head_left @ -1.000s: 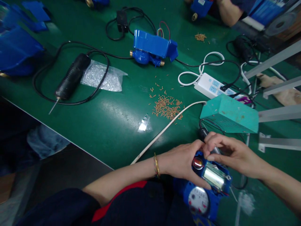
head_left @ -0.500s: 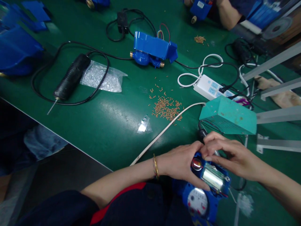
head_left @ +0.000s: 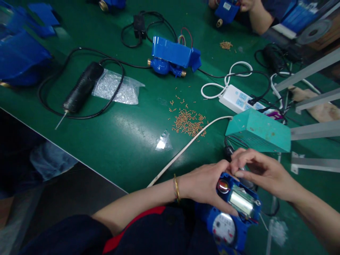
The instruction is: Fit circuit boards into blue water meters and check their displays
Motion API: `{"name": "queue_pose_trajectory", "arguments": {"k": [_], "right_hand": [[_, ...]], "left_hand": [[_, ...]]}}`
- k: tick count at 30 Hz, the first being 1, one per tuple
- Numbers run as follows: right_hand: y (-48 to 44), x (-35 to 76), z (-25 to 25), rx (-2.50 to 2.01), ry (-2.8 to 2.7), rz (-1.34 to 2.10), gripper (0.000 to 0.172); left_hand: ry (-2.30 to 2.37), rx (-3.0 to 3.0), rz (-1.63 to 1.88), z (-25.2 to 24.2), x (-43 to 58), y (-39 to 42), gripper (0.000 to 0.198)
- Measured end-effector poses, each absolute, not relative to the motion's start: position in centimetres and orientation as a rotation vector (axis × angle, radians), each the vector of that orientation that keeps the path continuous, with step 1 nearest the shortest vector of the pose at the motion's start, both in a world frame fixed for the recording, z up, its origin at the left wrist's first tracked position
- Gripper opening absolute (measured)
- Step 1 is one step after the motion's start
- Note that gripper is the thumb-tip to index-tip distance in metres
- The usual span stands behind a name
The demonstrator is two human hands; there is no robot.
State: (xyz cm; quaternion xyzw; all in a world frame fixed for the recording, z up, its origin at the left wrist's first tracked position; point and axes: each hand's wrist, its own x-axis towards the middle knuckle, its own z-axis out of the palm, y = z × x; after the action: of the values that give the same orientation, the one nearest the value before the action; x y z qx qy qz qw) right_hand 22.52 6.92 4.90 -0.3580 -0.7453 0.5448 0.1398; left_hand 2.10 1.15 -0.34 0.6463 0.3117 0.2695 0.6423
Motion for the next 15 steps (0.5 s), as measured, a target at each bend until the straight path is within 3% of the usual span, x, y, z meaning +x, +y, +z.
{"name": "queue_pose_trajectory", "arguments": {"k": [4, 9, 12, 15], "right_hand": [[7.9, 23.7, 5.1, -1.382, -1.947, 1.327, 0.020], [7.8, 25.8, 5.0, -1.693, -2.072, 1.209, 0.041], [6.8, 26.1, 3.7, -1.724, -2.212, 1.075, 0.038], [5.9, 25.4, 1.8, -1.737, -2.462, 0.677, 0.028]], "left_hand": [[0.658, 1.398, 0.633, -0.2, 2.0, 1.1, 0.071], [0.684, 1.381, 0.600, 0.1, 1.8, 1.2, 0.072], [0.718, 1.389, 0.573, 0.4, 1.6, 1.2, 0.070], [0.742, 1.389, 0.545, 0.7, 1.5, 1.3, 0.068]]}}
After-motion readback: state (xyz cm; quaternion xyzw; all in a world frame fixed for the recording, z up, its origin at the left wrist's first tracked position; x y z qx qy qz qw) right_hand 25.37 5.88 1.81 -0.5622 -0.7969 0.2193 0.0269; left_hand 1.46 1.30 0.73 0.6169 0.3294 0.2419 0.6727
